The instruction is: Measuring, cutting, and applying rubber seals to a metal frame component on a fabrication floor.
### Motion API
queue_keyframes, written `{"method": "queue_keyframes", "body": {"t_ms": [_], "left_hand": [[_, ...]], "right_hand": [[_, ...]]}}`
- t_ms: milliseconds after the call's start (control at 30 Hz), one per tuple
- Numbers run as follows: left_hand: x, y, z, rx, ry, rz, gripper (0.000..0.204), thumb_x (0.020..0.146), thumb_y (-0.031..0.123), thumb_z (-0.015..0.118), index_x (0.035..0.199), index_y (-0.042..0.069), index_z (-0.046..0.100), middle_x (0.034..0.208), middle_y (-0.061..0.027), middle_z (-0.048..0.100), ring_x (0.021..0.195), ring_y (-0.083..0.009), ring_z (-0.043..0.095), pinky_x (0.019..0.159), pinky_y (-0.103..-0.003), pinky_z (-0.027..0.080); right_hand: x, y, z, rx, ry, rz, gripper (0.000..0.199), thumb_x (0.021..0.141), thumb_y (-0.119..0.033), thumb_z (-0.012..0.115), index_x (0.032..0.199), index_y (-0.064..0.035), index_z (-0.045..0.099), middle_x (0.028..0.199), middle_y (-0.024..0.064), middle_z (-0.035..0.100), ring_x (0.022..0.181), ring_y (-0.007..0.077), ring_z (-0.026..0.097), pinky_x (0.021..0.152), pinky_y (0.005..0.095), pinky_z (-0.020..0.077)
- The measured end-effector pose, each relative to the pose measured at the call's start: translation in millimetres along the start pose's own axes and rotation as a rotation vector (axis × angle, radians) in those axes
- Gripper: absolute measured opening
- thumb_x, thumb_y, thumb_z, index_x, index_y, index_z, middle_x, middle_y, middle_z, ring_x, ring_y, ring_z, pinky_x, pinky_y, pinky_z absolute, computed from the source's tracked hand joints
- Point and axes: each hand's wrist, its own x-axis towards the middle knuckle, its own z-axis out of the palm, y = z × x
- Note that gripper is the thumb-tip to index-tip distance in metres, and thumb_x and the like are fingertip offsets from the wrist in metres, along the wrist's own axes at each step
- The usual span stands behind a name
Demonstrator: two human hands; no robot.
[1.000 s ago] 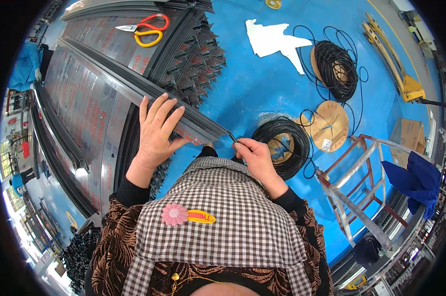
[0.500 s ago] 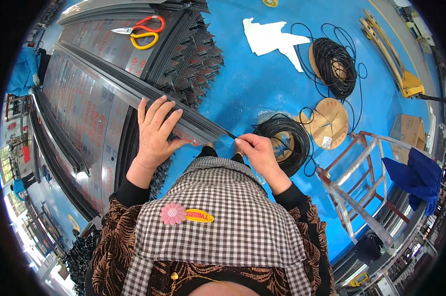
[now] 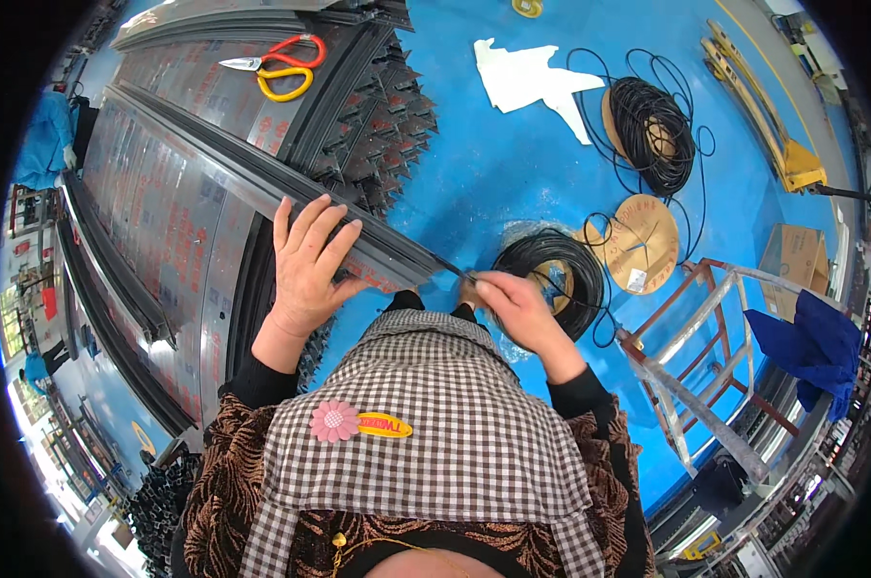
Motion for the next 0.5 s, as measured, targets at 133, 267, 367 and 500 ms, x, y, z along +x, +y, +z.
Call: {"method": "queue_keyframes", "body": {"t_ms": [133, 267, 367, 500], "left_hand": [[3, -1, -1, 0.014, 0.010, 0.016, 0.059, 0.073, 0.053, 0.061, 0.113, 0.010, 0.059, 0.119, -0.0082, 0.054, 0.120, -0.0304, 0.046, 0.108, -0.057, 0.019], [4, -1, -1, 0.029, 0.009, 0.024, 0.059, 0.074, 0.054, 0.060, 0.112, 0.009, 0.058, 0.118, -0.0083, 0.054, 0.118, -0.0306, 0.047, 0.108, -0.056, 0.020], [2, 1, -5, 0.012, 0.014, 0.013, 0.059, 0.074, 0.054, 0.060, 0.112, 0.009, 0.058, 0.117, -0.0083, 0.054, 0.116, -0.0307, 0.048, 0.108, -0.057, 0.020], [0, 2, -3, 0.003, 0.015, 0.023, 0.059, 0.073, 0.054, 0.061, 0.111, 0.009, 0.058, 0.116, -0.0083, 0.054, 0.115, -0.0306, 0.048, 0.108, -0.057, 0.020]], "right_hand": [[0, 1, -2, -0.084, -0.022, -0.074, 0.020, 0.088, -0.018, 0.058, 0.085, 0.0006, 0.066, 0.068, 0.0045, 0.061, 0.058, 0.0160, 0.052, 0.057, 0.0280, 0.0414], [7, -7, 5, -0.147, 0.010, -0.105, 0.019, 0.089, -0.015, 0.056, 0.086, 0.0016, 0.064, 0.070, 0.0036, 0.060, 0.061, 0.0140, 0.050, 0.059, 0.0255, 0.0411], [-8, 8, -17, -0.116, -0.020, -0.136, 0.020, 0.089, -0.017, 0.057, 0.087, 0.0012, 0.065, 0.074, 0.0045, 0.062, 0.062, 0.0180, 0.053, 0.059, 0.0278, 0.0417], [2, -8, -2, -0.136, 0.004, -0.147, 0.021, 0.089, -0.019, 0.057, 0.088, 0.0000, 0.066, 0.076, 0.0053, 0.063, 0.063, 0.0208, 0.054, 0.060, 0.0299, 0.0422]]}}
